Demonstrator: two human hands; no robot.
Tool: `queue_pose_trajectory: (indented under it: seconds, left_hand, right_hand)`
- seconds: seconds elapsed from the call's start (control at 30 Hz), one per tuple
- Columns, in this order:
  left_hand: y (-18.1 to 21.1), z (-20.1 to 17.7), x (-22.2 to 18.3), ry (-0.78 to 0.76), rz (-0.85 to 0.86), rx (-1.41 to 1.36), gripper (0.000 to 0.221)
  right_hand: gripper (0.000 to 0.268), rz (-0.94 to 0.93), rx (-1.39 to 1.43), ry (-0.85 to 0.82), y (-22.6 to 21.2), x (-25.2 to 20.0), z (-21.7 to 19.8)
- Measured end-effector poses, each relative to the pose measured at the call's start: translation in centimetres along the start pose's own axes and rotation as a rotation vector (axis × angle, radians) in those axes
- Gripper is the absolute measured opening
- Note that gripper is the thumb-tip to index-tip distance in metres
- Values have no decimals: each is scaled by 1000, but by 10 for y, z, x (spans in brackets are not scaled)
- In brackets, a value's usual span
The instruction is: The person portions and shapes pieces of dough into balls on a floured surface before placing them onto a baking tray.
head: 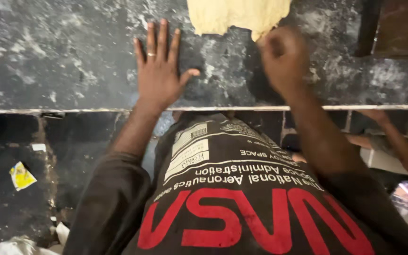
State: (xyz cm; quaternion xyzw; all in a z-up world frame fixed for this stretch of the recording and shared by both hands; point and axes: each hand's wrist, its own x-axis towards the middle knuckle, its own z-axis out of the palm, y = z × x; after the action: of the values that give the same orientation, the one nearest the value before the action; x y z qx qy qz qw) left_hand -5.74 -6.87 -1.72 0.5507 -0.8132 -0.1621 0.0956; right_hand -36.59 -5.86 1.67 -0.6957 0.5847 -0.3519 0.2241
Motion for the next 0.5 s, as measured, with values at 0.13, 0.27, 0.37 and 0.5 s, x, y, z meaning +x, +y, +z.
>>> queue_pose_trajectory:
  seconds: [0.13, 0.27, 0.37, 0.5]
  left_hand:
    - [1, 2, 4, 95, 70, 7, 99]
    - [34, 4, 13, 302, 119, -127, 69]
    - [77, 8, 20, 453, 208, -250, 40]
    - [114, 7, 17, 466, 288, -436, 22]
  right_hand:
    - [61, -216, -609, 64, 35, 19, -17]
    - [59, -265, -683, 172, 44, 31, 18]
    - [39, -82, -553, -108, 49, 14, -2]
    - [34, 205, -49, -309, 51, -46, -43]
